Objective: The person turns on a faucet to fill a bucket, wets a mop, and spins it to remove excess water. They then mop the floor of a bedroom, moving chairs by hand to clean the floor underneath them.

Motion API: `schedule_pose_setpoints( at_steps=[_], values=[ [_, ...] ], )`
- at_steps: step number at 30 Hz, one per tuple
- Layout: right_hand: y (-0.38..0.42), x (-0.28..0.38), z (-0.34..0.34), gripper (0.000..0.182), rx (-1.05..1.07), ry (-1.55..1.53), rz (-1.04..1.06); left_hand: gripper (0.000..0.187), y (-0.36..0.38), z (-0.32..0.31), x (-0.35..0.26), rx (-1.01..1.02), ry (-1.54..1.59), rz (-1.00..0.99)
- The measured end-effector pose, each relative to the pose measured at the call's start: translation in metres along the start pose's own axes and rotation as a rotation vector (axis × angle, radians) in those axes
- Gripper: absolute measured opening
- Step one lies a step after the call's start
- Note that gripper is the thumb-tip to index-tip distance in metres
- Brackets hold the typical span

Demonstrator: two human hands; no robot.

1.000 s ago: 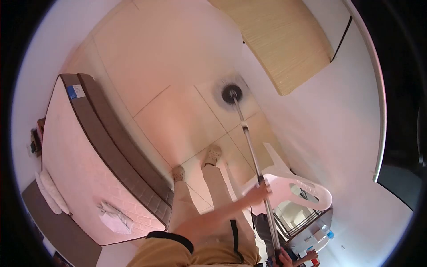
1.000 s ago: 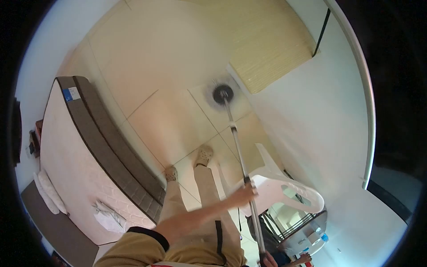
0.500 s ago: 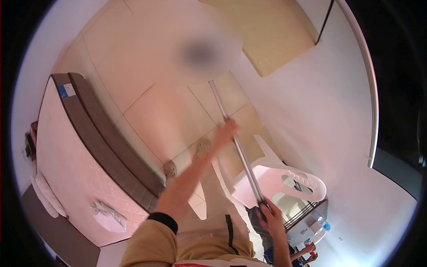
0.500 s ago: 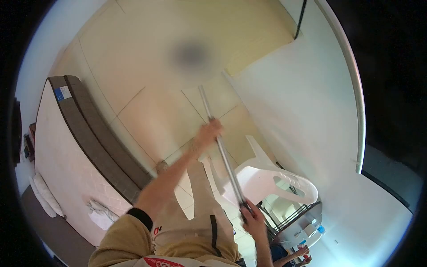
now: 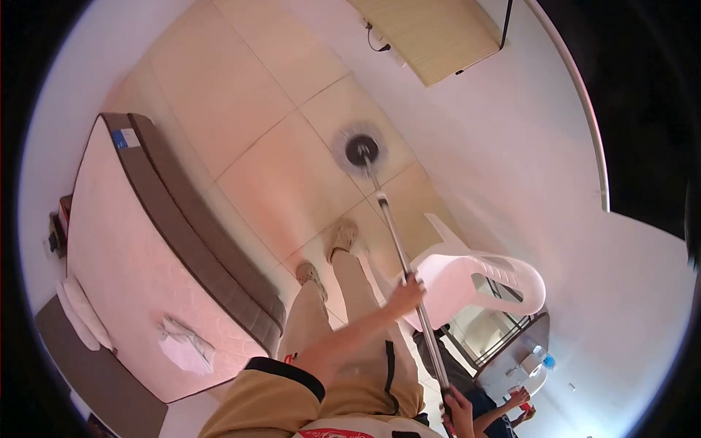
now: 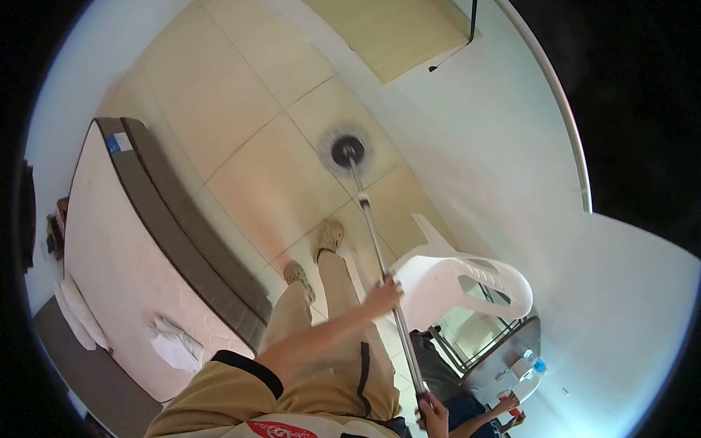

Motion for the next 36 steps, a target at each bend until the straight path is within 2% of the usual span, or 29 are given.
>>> schedule_pose_setpoints(
  at_steps=[1, 4, 6, 7, 8, 10, 12, 13, 14, 17, 19, 24, 26, 27, 28, 30, 31, 32, 33, 34, 35, 36],
  values=[
    [0.018, -0.029, 0.018, 0.038, -0.032, 0.042, -0.001, 0.023, 0.011, -0.014, -0.031, 0.026, 0.075, -0.046],
    [0.06, -0.05, 0.043, 0.034, -0.108, 0.151, -0.019, 0.028, 0.036, -0.014, -0.076, 0.071, 0.22, -0.077],
    [0.069, -0.04, 0.046, 0.034, -0.067, 0.139, 0.023, 0.032, 0.046, -0.021, -0.086, 0.013, 0.287, -0.01],
    [0.076, -0.026, 0.032, 0.035, -0.141, -0.016, 0.042, 0.03, 0.052, -0.016, -0.083, -0.068, 0.3, 0.005],
    [0.09, 0.011, 0.014, 0.02, -0.143, 0.194, 0.102, 0.03, 0.059, -0.015, -0.081, -0.087, 0.313, 0.023],
    [0.085, 0.01, 0.032, 0.045, -0.015, 0.37, 0.041, 0.028, 0.074, -0.007, -0.071, -0.215, 0.364, 0.09],
    [0.08, 0.025, 0.036, 0.045, -0.064, 0.546, 0.027, 0.027, 0.092, -0.008, -0.059, -0.279, 0.398, 0.12],
    [0.078, 0.033, 0.028, 0.043, 0.005, 0.534, 0.061, 0.028, 0.101, -0.014, -0.052, -0.334, 0.414, 0.173],
    [0.076, 0.031, 0.032, 0.046, 0.003, 0.571, -0.004, 0.029, 0.111, -0.021, -0.045, -0.388, 0.429, 0.22],
    [0.087, 0.047, -0.01, 0.048, 0.061, 0.682, -0.003, 0.028, 0.155, -0.035, -0.025, -0.509, 0.47, 0.302],
    [0.085, 0.051, -0.032, 0.049, 0.148, 0.874, 0.068, 0.028, 0.182, -0.044, -0.016, -0.574, 0.51, 0.324],
    [0.069, 0.053, -0.024, 0.045, 0.16, 1.136, 0.157, 0.026, 0.205, -0.073, -0.018, -0.777, 0.429, 0.454],
    [0.079, 0.058, -0.015, 0.042, 0.093, 1.353, 0.58, 0.026, 0.186, -0.084, -0.03, -0.722, 0.429, 0.447],
    [0.081, 0.057, -0.003, 0.041, 0.069, 1.283, 0.47, 0.027, 0.171, -0.079, -0.032, -0.711, 0.415, 0.444],
    [0.085, 0.059, 0.006, 0.041, 0.062, 1.273, 0.481, 0.027, 0.161, -0.073, -0.039, -0.715, 0.404, 0.435],
    [0.097, 0.051, 0.041, 0.04, 0.075, 0.884, 0.424, 0.027, 0.141, -0.066, -0.061, -0.816, 0.477, 0.311],
    [0.104, 0.057, 0.052, 0.038, 0.079, 0.831, 0.642, 0.027, 0.125, -0.068, -0.062, -0.859, 0.533, 0.244],
    [0.124, 0.063, 0.045, 0.035, 0.097, 0.569, 0.652, 0.027, 0.118, -0.057, -0.065, -0.828, 0.506, 0.179],
    [0.135, 0.066, 0.047, 0.034, 0.137, 0.512, 0.747, 0.026, 0.118, -0.045, -0.062, -0.852, 0.587, 0.137],
    [0.152, 0.072, 0.038, 0.032, 0.183, 0.461, 0.968, 0.025, 0.123, -0.034, -0.059, -0.862, 0.667, 0.098],
    [0.16, 0.072, 0.029, 0.029, 0.224, 0.4, 0.997, 0.025, 0.132, -0.022, -0.06, -0.833, 0.647, 0.098],
    [0.159, 0.072, 0.019, 0.032, 0.258, 0.5, 1.162, 0.025, 0.143, -0.007, -0.059, -0.805, 0.625, 0.101]
  ],
)
Point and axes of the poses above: each hand's wrist, its own y-axis away from the middle knuckle, its own z-axis out of the back of the hand, x = y × z, the point moved 7 cm from there along -y, towards the middle knuckle, and after that the axes turned 12 degrees about x, right-handed, at the moved point
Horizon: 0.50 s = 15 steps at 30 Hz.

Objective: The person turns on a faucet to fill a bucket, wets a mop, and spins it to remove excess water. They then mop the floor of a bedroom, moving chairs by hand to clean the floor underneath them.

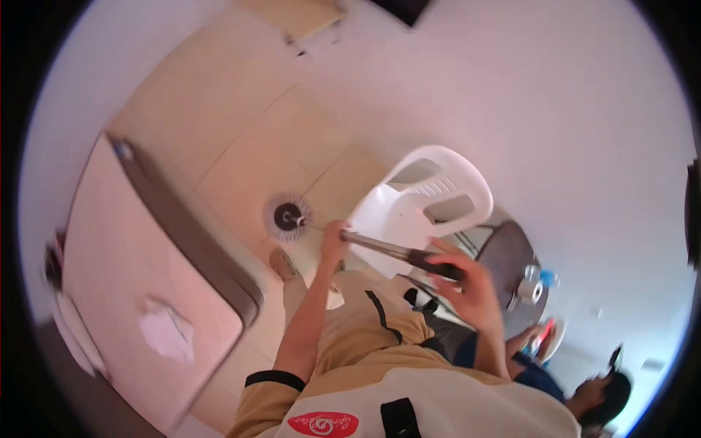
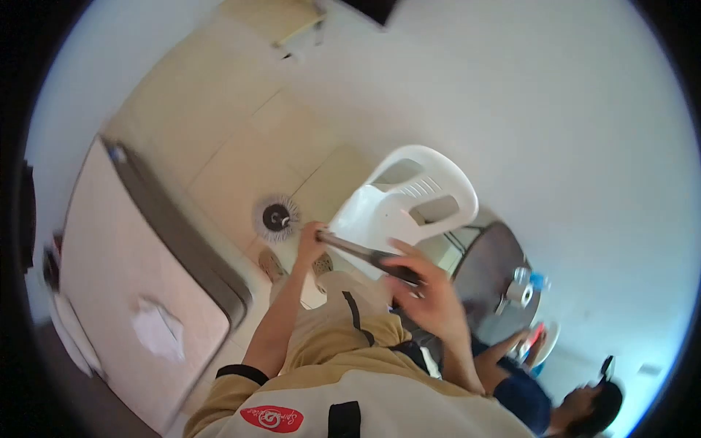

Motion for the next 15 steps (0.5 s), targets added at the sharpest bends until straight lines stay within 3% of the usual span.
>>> schedule_pose_setpoints(
  at_steps=[3, 6, 8, 10, 11, 12, 13, 15],
  values=[
    [-0.005, 0.037, -0.031, 0.057, 0.243, -0.239, 0.192, 0.024, 0.014, 0.044, 0.033, -0.039, 0.039, -0.103],
    [-0.018, -0.022, -0.011, 0.058, 0.084, -0.075, 0.133, 0.015, 0.036, 0.107, 0.057, -0.097, -0.012, 0.033],
    [-0.035, -0.089, 0.04, 0.055, -0.173, 0.118, 0.089, 0.012, 0.065, 0.158, 0.063, -0.175, -0.031, -0.009],
    [-0.044, -0.167, 0.105, 0.05, -0.368, 0.269, 0.07, 0.014, 0.103, 0.202, 0.018, -0.363, 0.082, 0.084],
    [-0.049, -0.213, 0.139, 0.051, -0.404, 0.117, -0.049, 0.014, 0.12, 0.225, 0.014, -0.405, 0.128, 0.022],
    [-0.056, -0.246, 0.178, 0.054, -0.577, 0.472, -0.096, 0.014, 0.136, 0.247, 0.011, -0.448, 0.174, -0.028],
    [-0.064, -0.273, 0.213, 0.058, -0.653, 0.516, -0.048, 0.014, 0.156, 0.267, -0.01, -0.485, 0.049, -0.013],
    [-0.074, -0.304, 0.266, 0.065, -0.729, 0.54, -0.151, 0.016, 0.182, 0.295, -0.066, -0.556, -0.12, 0.038]
  ],
)
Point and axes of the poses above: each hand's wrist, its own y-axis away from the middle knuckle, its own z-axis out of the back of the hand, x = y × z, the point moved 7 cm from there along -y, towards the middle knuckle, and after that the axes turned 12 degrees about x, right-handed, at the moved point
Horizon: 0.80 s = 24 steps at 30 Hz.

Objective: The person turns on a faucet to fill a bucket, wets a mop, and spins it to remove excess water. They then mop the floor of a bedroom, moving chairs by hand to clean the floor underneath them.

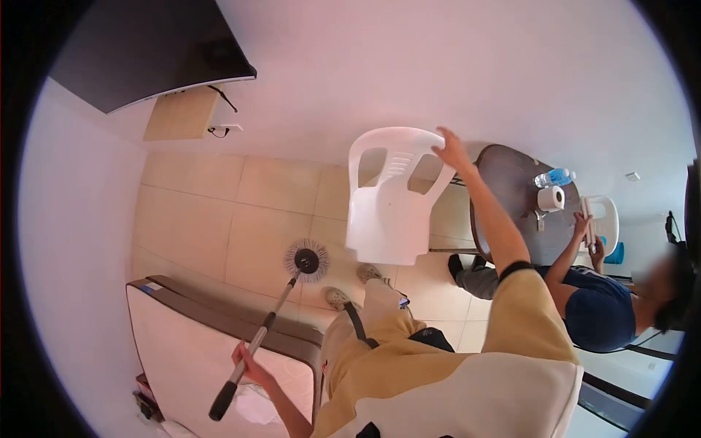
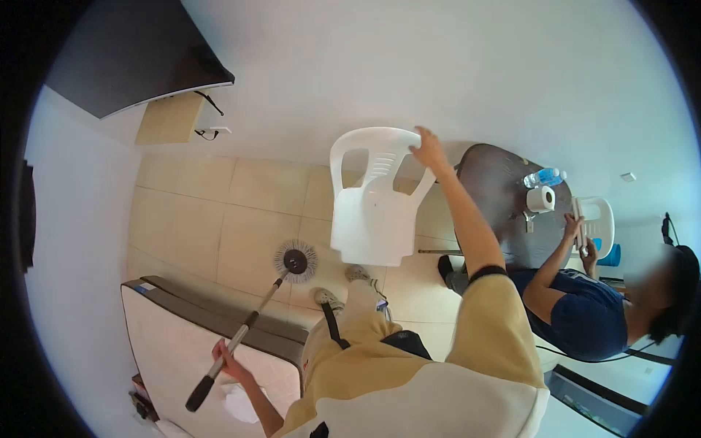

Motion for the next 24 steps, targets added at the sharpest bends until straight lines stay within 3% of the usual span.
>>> schedule_pose_setpoints(
  at_steps=[3, 5, 9, 12, 15, 17, 18, 22, 24],
  values=[
    [-0.038, -0.043, -0.014, 0.077, -0.019, 0.043, -0.085, 0.02, 0.016, 0.025, -0.006, 0.045, -0.043, 0.206],
    [-0.045, -0.062, -0.037, 0.088, 0.126, 0.124, -0.342, 0.022, 0.023, 0.036, 0.015, 0.059, -0.054, 0.266],
    [-0.027, -0.053, -0.05, 0.087, 0.246, 0.111, -0.371, 0.018, 0.033, 0.055, 0.01, 0.035, -0.021, 0.376],
    [-0.005, -0.013, -0.03, 0.072, 0.235, 0.33, -0.457, 0.017, 0.026, 0.06, 0.027, 0.034, 0.012, 0.353],
    [0.036, 0.007, -0.03, 0.064, 0.233, 0.37, -0.431, 0.017, 0.012, 0.077, 0.055, 0.064, 0.033, 0.295],
    [0.068, 0.03, -0.041, 0.05, 0.212, 0.36, -0.234, 0.018, 0.001, 0.076, 0.055, 0.127, 0.116, 0.142],
    [0.092, 0.037, -0.044, 0.05, 0.211, 0.358, -0.251, 0.019, -0.006, 0.078, 0.053, 0.129, 0.091, 0.11],
    [0.207, 0.08, -0.077, 0.028, 0.513, 0.318, 0.12, 0.019, -0.047, 0.082, 0.07, 0.299, 0.119, 0.016],
    [0.279, 0.125, -0.079, 0.021, 0.721, 0.308, 0.104, 0.019, -0.072, 0.084, 0.085, 0.324, 0.132, -0.027]
  ],
)
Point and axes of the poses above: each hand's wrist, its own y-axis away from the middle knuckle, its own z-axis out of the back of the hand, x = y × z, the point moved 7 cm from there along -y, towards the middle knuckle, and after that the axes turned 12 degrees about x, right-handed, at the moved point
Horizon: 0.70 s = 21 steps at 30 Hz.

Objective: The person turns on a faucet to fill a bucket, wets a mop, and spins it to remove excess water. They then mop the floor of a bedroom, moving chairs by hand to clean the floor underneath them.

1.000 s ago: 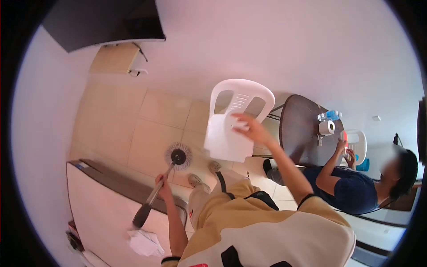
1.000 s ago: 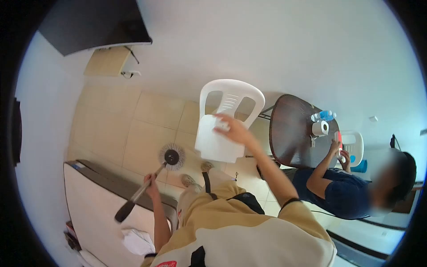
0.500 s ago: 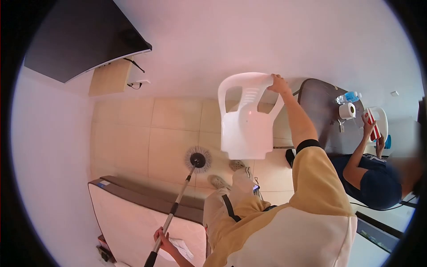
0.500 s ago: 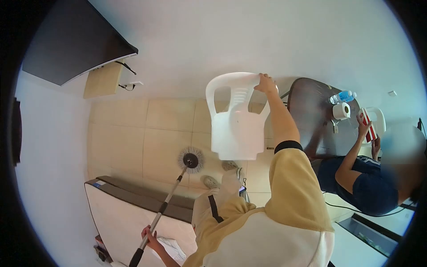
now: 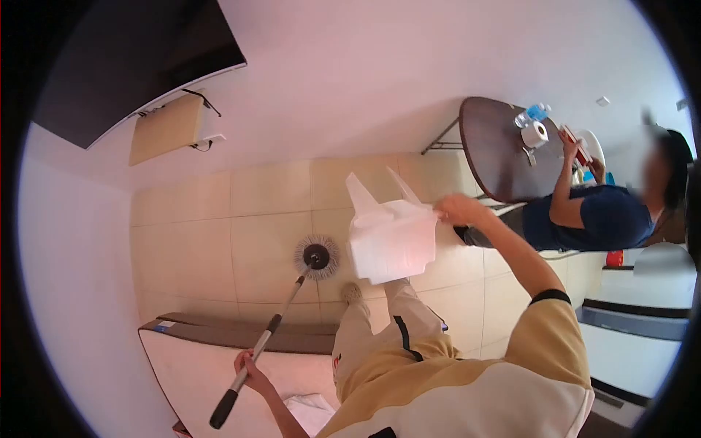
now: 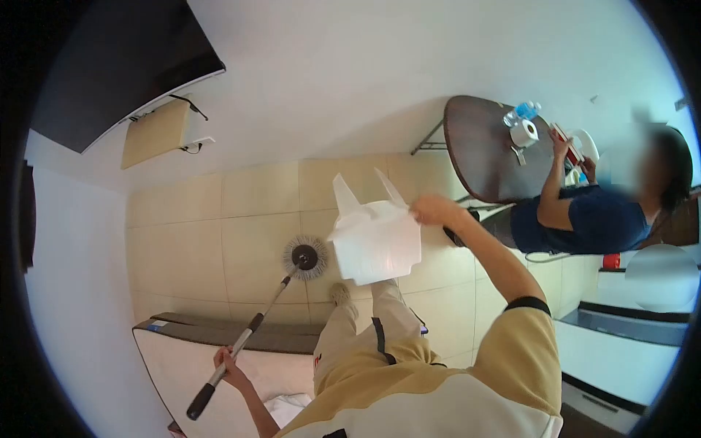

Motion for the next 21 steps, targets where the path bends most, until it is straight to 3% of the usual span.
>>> schedule_pose_setpoints(
  at_steps=[2, 4, 6, 14, 19, 21],
  values=[
    [0.046, 0.048, -0.044, 0.014, 0.008, 0.231, 0.071, 0.018, -0.016, 0.007, -0.001, 0.021, 0.048, -0.054],
    [0.087, 0.06, -0.105, 0.012, -0.089, 0.102, 0.045, 0.017, -0.027, 0.004, -0.005, 0.04, 0.048, -0.065],
    [0.14, 0.097, -0.115, 0.01, -0.253, 0.052, 0.072, 0.015, -0.035, -0.002, -0.014, 0.051, 0.003, -0.072],
    [0.275, 0.146, -0.181, 0.009, -0.309, -0.182, -0.191, 0.014, -0.059, -0.062, -0.053, 0.16, -0.082, -0.275],
    [0.345, 0.167, -0.235, 0.01, -0.342, -0.346, -0.298, 0.012, -0.024, -0.094, -0.075, 0.249, -0.104, -0.301],
    [0.372, 0.161, -0.254, 0.011, -0.306, -0.419, -0.446, 0.011, -0.007, -0.107, -0.085, 0.228, -0.107, -0.298]
  ],
)
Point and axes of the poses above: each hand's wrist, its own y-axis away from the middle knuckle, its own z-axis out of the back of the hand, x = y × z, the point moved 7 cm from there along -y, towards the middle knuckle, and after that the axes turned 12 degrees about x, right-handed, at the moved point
